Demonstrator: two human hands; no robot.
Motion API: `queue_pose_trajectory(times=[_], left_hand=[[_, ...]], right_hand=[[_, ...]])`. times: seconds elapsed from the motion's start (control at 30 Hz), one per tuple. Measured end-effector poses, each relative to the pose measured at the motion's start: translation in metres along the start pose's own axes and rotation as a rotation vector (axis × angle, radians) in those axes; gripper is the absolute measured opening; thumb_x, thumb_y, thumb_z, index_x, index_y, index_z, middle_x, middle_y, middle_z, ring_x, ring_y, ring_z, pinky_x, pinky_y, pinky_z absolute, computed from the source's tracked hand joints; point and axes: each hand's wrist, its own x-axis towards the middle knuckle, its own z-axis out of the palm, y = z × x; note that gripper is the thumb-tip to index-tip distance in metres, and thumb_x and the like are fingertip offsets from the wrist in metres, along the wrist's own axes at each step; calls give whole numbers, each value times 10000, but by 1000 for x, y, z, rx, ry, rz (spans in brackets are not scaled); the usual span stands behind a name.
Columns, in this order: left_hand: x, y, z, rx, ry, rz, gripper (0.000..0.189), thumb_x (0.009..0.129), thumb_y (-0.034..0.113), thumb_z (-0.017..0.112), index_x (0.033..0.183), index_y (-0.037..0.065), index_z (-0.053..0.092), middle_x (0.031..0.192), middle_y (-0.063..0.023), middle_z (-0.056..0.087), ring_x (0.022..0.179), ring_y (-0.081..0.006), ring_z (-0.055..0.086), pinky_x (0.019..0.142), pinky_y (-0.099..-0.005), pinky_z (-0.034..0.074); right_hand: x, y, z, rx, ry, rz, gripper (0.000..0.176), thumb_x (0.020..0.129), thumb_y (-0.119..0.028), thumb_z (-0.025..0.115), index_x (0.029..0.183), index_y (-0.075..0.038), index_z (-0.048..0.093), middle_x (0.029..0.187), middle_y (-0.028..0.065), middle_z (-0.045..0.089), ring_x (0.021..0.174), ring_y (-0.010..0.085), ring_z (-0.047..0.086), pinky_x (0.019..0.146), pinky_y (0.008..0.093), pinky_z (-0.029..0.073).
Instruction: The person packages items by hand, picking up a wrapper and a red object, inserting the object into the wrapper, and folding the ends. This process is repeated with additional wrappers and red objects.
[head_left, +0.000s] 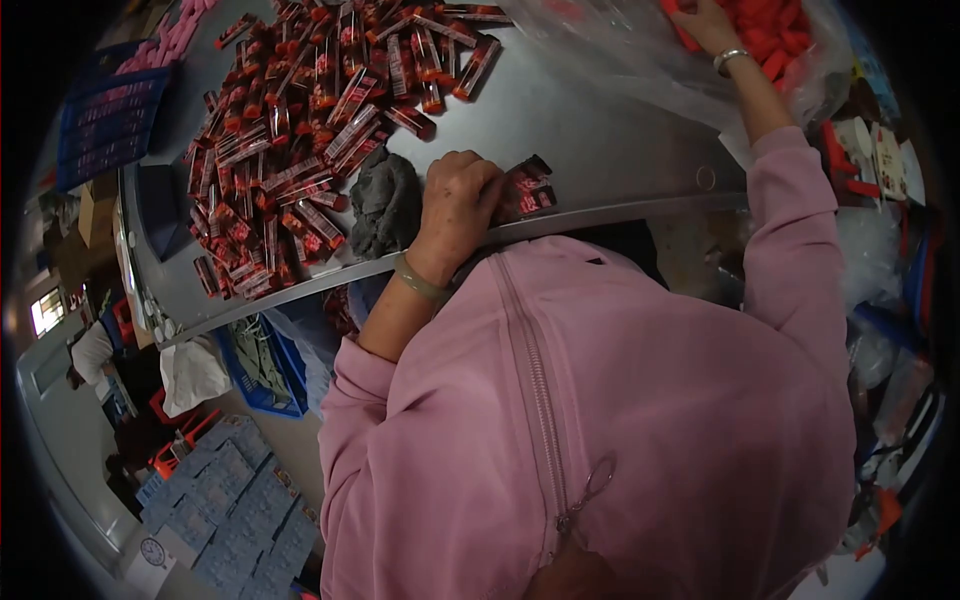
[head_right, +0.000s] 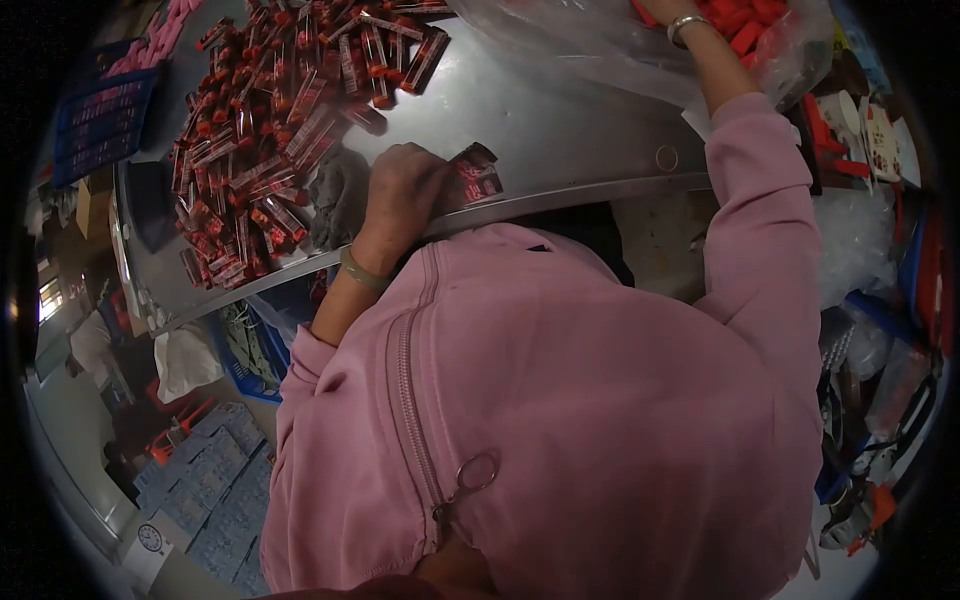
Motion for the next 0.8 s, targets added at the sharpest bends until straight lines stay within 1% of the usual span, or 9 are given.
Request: queue_pose_trajectory(times=[0.1, 0.2, 0.33, 0.4, 0.57, 0.63, 0.7, 0.77, 0.8], left_hand=[[3, 3, -4, 78, -46, 52, 36, 764, 54, 682, 776, 56, 648, 772, -109, 612, 775, -333, 577, 715, -437, 444], [4, 6, -1, 9, 36, 22, 42, 771, 49, 674, 788, 59, 637, 775, -110, 614, 778, -332, 581, 719, -436, 442], [1, 1, -3, -10, 9, -1, 52, 776, 47, 671, 809, 53, 631, 787, -115, 621, 780, -335, 584, 735, -431, 440], [2, 0, -4, 14, 10, -5, 55, 776, 42, 669, 817, 51, 635, 817, -111, 632, 800, -331, 585, 758, -424, 441], [3, 3, -8, 51, 47, 13, 70, 779, 40, 669, 845, 48, 648, 885, -95, 650, 843, -318, 583, 780, -412, 442], [3, 3, -9, 52, 57, 17, 76, 785, 37, 669, 860, 48, 656, 910, -92, 655, 861, -313, 584, 789, -406, 442], [4, 5, -12, -8, 129, 15, 95, 804, 23, 667, 897, 44, 669, 946, -97, 662, 876, -313, 588, 796, -402, 448], [5, 7, -16, -67, 129, -6, 101, 816, 15, 663, 913, 37, 672, 956, -102, 661, 883, -312, 588, 800, -398, 452], [5, 8, -17, -127, 126, -28, 107, 827, 7, 659, 930, 31, 675, 966, -106, 661, 890, -311, 588, 804, -395, 455]], right_hand=[[-24, -7, -12, 141, -38, -8, 367, 947, -308, 624, 1182, -29, 578, 997, 126, 681, 887, 273, 677, 797, 363, 528], [-56, -16, -21, 283, -84, -12, 366, 951, -306, 622, 1187, -30, 577, 995, 118, 681, 883, 262, 678, 795, 357, 528], [-84, -34, -31, 476, -128, -13, 364, 955, -303, 619, 1193, -31, 575, 992, 108, 680, 878, 247, 679, 792, 349, 527], [-132, -94, -27, 571, -152, -11, 362, 958, -301, 617, 1196, -32, 574, 990, 103, 679, 875, 240, 680, 791, 345, 527], [-182, -218, -8, 807, -205, -17, 360, 963, -298, 614, 1204, -34, 572, 987, 91, 678, 869, 221, 681, 787, 335, 526], [-194, -250, -6, 900, -227, -21, 359, 966, -296, 612, 1208, -34, 571, 986, 85, 678, 866, 214, 682, 786, 331, 526], [-198, -275, -4, 991, -249, -27, 358, 968, -295, 611, 1211, -35, 570, 984, 80, 678, 864, 206, 682, 784, 327, 526], [-197, -284, -7, 1036, -261, -32, 357, 969, -294, 610, 1212, -35, 569, 984, 78, 677, 862, 203, 683, 784, 325, 526], [-196, -289, -7, 1045, -290, 51, 335, 983, -279, 596, 1220, -45, 571, 985, 42, 662, 852, 153, 670, 780, 294, 516]])
